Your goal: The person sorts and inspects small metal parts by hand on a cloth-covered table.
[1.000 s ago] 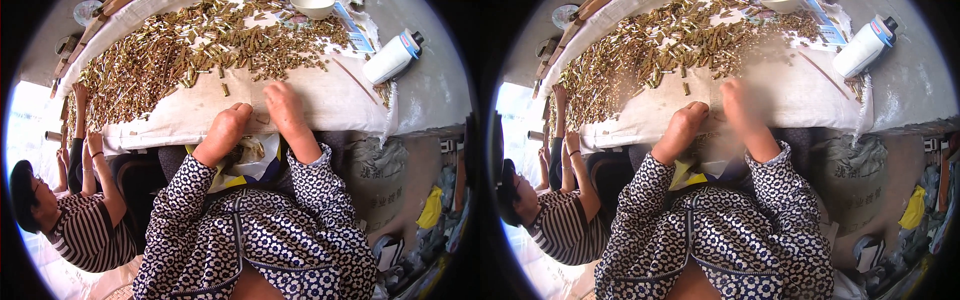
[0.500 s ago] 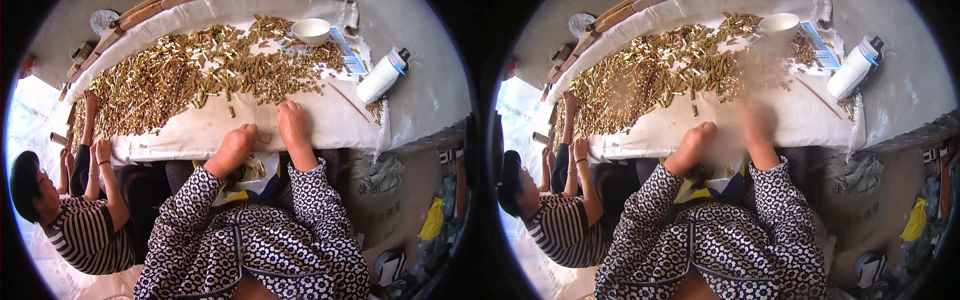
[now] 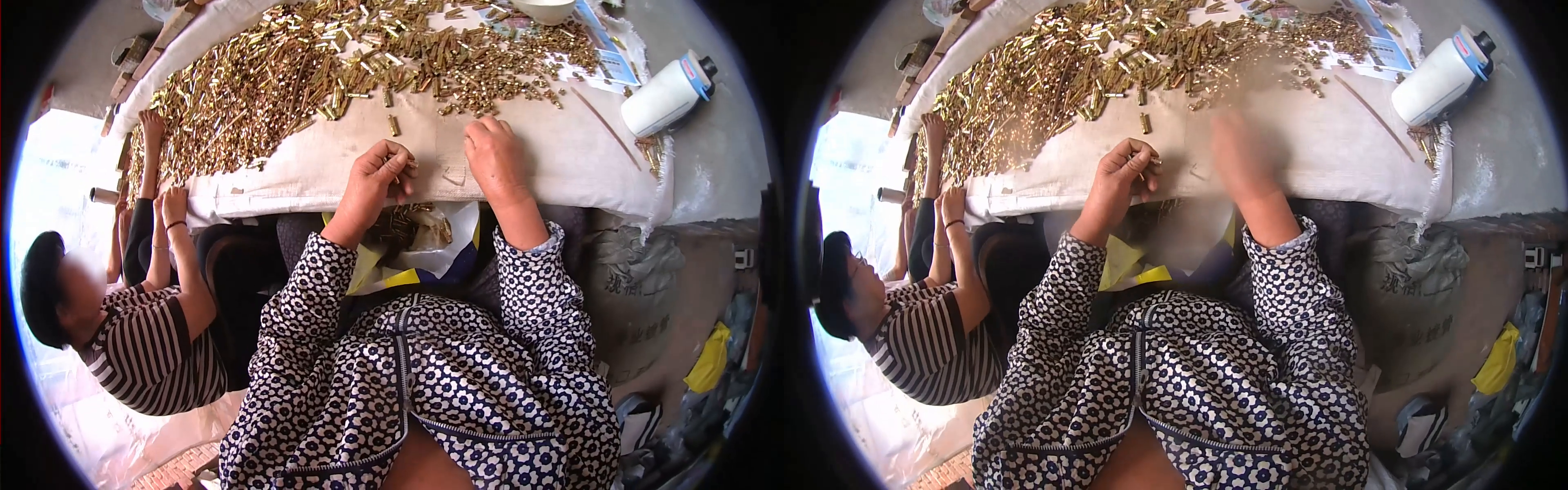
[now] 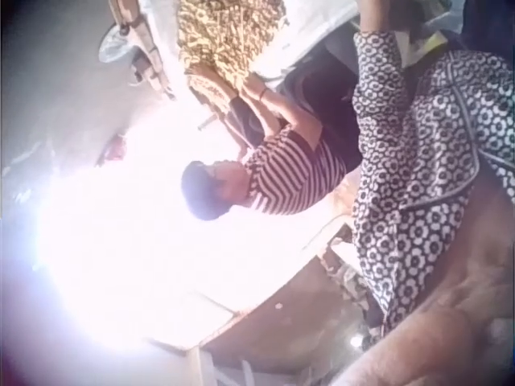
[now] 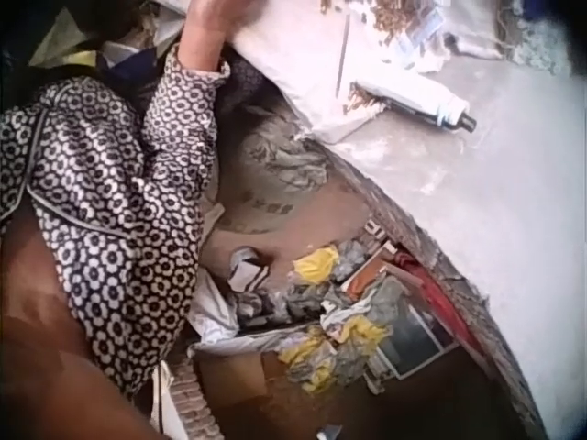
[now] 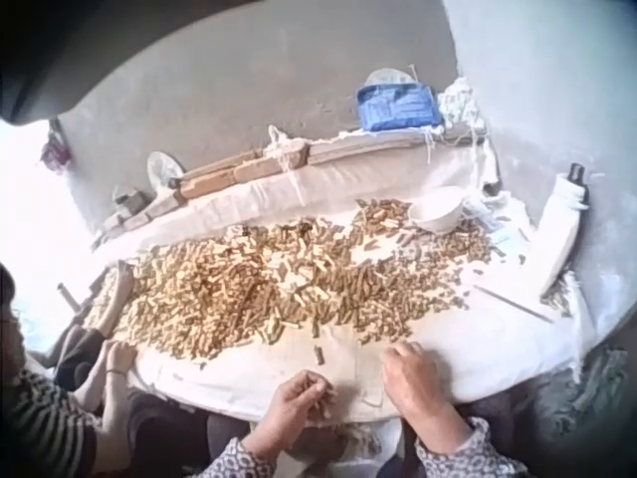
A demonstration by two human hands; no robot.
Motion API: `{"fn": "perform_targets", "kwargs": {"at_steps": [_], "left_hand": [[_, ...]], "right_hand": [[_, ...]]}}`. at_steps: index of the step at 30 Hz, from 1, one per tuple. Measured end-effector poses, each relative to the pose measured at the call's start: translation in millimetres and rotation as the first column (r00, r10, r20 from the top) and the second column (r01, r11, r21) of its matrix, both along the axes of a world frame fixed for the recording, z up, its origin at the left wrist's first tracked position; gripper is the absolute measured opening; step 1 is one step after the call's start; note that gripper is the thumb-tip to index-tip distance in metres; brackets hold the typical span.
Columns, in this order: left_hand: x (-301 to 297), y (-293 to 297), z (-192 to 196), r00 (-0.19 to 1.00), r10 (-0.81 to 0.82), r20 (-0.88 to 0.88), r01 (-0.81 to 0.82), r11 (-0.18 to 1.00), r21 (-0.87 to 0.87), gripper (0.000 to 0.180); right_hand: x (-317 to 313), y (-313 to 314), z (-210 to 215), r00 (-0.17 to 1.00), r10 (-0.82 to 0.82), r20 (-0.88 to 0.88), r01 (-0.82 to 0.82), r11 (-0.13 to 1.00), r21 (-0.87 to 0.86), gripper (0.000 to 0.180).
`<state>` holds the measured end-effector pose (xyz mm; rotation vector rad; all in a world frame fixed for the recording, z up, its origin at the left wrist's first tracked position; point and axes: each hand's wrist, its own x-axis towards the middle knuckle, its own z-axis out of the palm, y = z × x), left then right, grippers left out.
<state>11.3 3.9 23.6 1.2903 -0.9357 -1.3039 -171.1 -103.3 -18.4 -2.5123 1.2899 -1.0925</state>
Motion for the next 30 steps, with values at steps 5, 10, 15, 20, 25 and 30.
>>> {"fn": "perform_targets", "kwargs": {"at_steps": [5,10,15,20,25,30], "left_hand": [[5.5,10.4,2.8,0.982,-0.005,-0.191,0.001,1.000,-0.021,0.017],[7.9,24.4,14.5,0.983,-0.082,-0.163,0.084,0.996,0.006,0.014],[10.3,39.4,44.0,0.701,-0.310,0.642,0.353,0.933,0.066,0.017],[21.7,-2.4,38.3,0.373,0.140,0.917,0.263,0.932,-0.249,0.014],[30.6,-45.7,7.2,0.144,0.311,0.939,0.405,0.848,-0.343,0.012],[28.3,-39.1,-4.6,0.263,0.326,0.908,0.240,0.890,-0.389,0.014]], "right_hand": [[-0.8,3.6,5.7,0.999,-0.001,-0.041,0.000,1.000,-0.020,0.011],[-3.0,3.5,3.1,0.998,-0.030,-0.061,0.029,0.999,-0.012,0.012],[-5.5,7.2,5.5,0.998,-0.032,-0.056,0.031,0.999,-0.020,0.011],[-7.1,8.2,6.9,0.994,-0.046,-0.097,0.045,0.999,-0.007,0.010],[-1.4,10.0,6.4,0.953,0.114,0.282,-0.143,0.986,0.084,0.011],[5.2,22.2,18.1,0.846,0.166,0.507,-0.356,0.883,0.305,0.013]]}}
